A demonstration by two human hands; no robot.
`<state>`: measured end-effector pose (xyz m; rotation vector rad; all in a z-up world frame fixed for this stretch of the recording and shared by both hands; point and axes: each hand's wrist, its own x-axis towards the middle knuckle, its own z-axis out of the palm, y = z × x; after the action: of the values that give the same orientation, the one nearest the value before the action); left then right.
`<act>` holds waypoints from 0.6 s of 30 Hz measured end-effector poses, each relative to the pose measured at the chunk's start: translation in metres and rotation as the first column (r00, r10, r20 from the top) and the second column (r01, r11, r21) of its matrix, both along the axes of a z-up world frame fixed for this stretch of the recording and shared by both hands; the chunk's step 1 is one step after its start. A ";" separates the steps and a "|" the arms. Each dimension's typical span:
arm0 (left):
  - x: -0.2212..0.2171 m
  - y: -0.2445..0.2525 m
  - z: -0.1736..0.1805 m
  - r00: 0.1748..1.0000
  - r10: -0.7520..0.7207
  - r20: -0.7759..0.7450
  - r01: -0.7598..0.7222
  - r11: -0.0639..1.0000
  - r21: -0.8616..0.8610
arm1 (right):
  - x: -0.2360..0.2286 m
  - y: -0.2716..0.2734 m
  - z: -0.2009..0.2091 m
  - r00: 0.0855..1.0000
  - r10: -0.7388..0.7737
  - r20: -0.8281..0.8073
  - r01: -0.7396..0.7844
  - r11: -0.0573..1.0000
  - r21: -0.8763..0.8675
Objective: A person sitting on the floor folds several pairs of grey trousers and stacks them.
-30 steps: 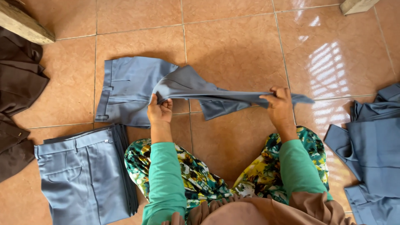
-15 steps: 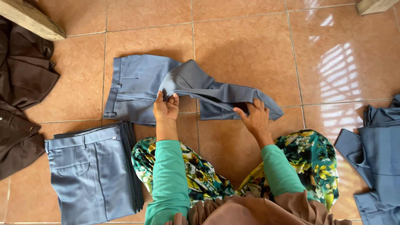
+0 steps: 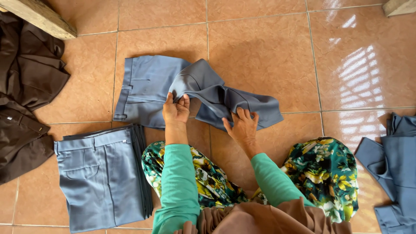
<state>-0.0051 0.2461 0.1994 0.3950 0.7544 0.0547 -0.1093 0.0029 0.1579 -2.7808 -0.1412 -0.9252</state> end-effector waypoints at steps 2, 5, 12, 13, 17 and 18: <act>-0.001 0.004 0.002 1.000 0.004 0.008 -0.004 1.000 0.001 | 0.008 -0.003 -0.006 1.000 -0.010 0.024 0.011 1.000 -0.016; -0.005 0.010 0.014 1.000 -0.011 0.011 0.011 1.000 0.024 | 0.011 -0.016 0.007 0.997 -0.060 0.046 0.060 0.998 -0.015; -0.007 0.019 0.002 1.000 -0.017 0.014 0.016 0.999 0.050 | 0.009 -0.048 -0.007 0.985 -0.173 -0.009 0.172 0.981 -0.094; -0.006 0.024 0.003 1.000 -0.014 0.015 0.013 0.999 0.051 | 0.008 -0.055 -0.015 0.985 -0.170 -0.008 0.169 0.981 -0.093; -0.004 0.048 0.012 0.999 -0.018 0.039 0.014 0.995 0.094 | 0.017 -0.077 -0.014 0.973 -0.229 0.019 0.230 0.969 -0.094; -0.005 0.054 0.015 0.999 -0.018 0.048 0.012 0.994 0.108 | 0.020 -0.082 -0.006 0.962 -0.252 0.106 0.262 0.961 -0.087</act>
<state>-0.0098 0.3002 0.2144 0.5008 0.7015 0.0911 -0.0896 -0.0796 0.1517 -2.8966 0.1702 -1.1397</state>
